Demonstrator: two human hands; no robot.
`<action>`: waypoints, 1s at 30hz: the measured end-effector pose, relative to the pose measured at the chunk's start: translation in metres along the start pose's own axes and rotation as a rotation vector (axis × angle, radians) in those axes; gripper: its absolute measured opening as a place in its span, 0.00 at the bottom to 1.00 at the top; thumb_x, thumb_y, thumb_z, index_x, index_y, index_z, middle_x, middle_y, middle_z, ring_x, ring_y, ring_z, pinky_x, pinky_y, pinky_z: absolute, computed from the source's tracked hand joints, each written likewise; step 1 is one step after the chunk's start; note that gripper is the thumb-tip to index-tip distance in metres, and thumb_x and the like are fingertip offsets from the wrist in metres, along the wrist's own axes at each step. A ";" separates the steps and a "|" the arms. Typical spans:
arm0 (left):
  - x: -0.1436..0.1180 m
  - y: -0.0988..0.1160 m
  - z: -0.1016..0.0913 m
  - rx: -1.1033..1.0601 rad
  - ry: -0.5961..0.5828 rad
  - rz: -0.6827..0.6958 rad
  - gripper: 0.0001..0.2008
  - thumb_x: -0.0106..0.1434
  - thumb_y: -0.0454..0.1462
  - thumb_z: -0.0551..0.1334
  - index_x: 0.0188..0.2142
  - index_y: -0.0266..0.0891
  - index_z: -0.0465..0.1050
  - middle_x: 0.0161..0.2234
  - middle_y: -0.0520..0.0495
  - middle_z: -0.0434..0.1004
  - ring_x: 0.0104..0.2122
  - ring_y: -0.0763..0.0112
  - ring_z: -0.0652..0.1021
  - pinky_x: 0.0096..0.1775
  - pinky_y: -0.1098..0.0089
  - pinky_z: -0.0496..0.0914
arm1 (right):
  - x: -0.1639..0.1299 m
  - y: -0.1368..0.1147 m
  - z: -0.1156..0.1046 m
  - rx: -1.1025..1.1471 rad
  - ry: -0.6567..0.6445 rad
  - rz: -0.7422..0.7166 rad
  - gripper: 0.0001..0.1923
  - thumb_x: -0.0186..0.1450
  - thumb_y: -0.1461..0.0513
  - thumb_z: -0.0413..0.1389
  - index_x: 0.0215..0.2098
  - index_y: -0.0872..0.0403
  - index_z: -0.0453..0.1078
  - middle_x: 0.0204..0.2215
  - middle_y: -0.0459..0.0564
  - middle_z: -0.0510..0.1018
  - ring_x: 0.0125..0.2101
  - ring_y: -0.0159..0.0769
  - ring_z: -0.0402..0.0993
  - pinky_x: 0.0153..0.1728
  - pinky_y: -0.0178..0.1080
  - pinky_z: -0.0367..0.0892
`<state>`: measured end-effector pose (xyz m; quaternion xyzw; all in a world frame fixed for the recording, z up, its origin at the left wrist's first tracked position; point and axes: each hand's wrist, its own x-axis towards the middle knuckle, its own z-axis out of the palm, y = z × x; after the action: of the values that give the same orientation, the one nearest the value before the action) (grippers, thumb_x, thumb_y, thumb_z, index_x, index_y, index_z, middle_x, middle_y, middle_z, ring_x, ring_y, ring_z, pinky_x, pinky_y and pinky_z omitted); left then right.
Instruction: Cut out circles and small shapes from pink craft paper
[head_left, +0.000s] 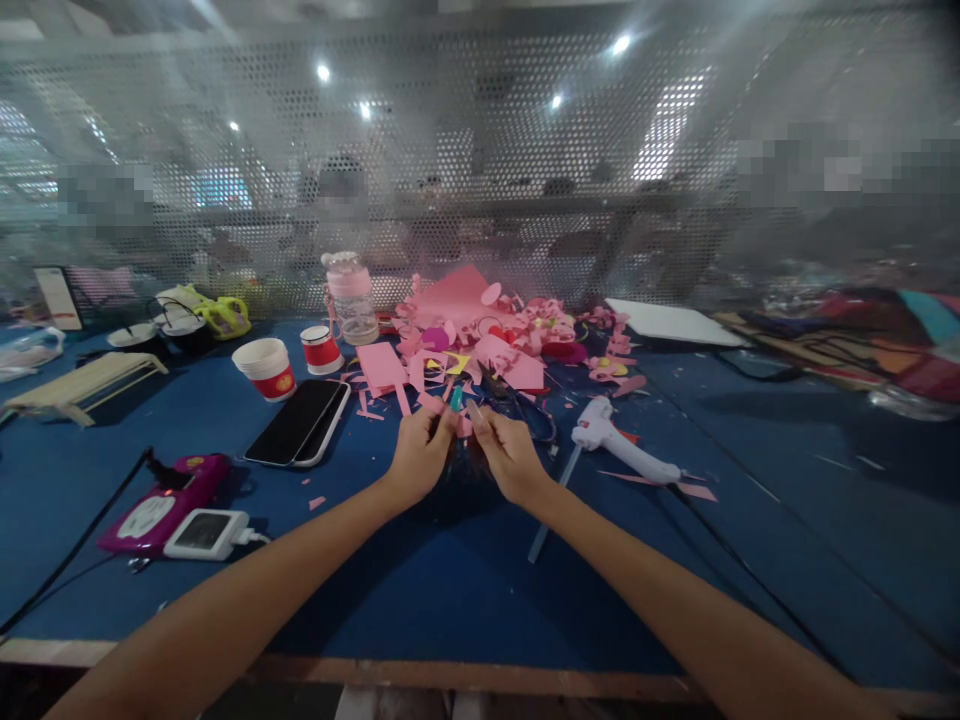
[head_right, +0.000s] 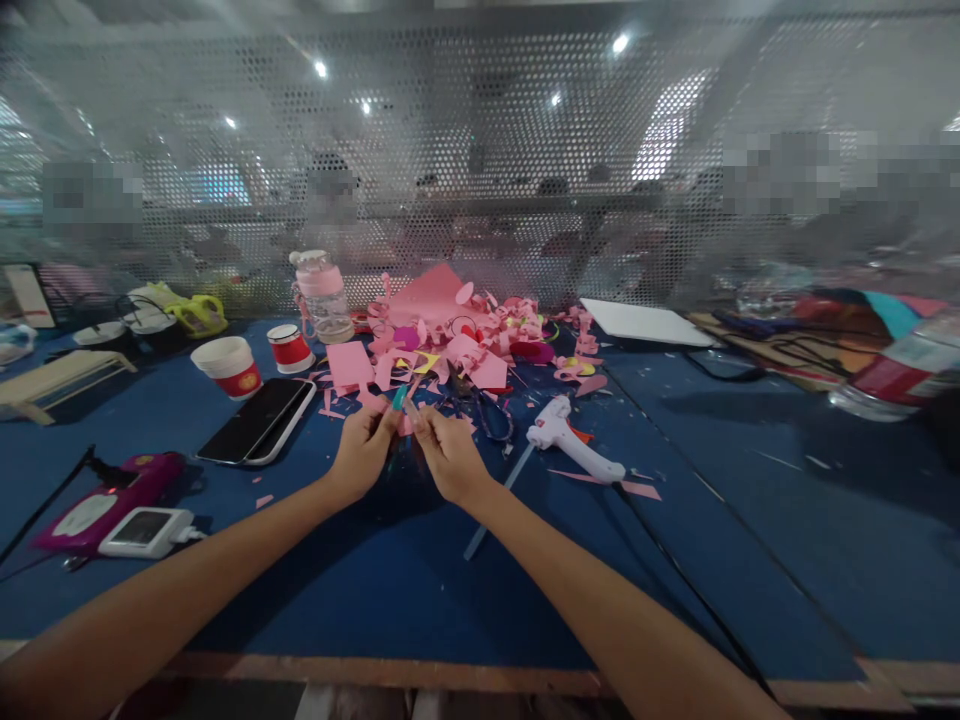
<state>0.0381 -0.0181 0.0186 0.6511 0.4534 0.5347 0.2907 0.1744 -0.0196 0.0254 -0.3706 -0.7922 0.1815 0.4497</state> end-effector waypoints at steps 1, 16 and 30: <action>0.000 0.000 0.000 0.030 0.009 0.010 0.16 0.60 0.42 0.52 0.19 0.36 0.60 0.14 0.56 0.58 0.16 0.81 0.60 0.19 0.76 0.54 | 0.000 -0.001 0.003 0.024 0.010 0.038 0.19 0.67 0.56 0.38 0.21 0.53 0.54 0.14 0.41 0.60 0.16 0.27 0.59 0.20 0.31 0.55; -0.001 -0.001 0.000 -0.092 -0.005 -0.059 0.18 0.62 0.46 0.50 0.22 0.37 0.60 0.13 0.57 0.59 0.14 0.80 0.62 0.18 0.76 0.56 | 0.001 -0.008 0.005 0.165 0.042 0.192 0.20 0.65 0.53 0.42 0.19 0.54 0.55 0.13 0.42 0.61 0.17 0.28 0.59 0.18 0.31 0.54; -0.001 0.004 0.001 -0.244 -0.012 -0.109 0.17 0.59 0.48 0.52 0.22 0.38 0.61 0.13 0.56 0.61 0.12 0.79 0.63 0.16 0.76 0.56 | 0.001 -0.008 0.005 0.124 0.114 0.140 0.17 0.65 0.55 0.42 0.20 0.53 0.53 0.15 0.40 0.56 0.16 0.27 0.54 0.19 0.32 0.52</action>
<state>0.0405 -0.0208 0.0207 0.5887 0.4177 0.5653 0.3991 0.1662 -0.0236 0.0284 -0.4062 -0.7248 0.2398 0.5021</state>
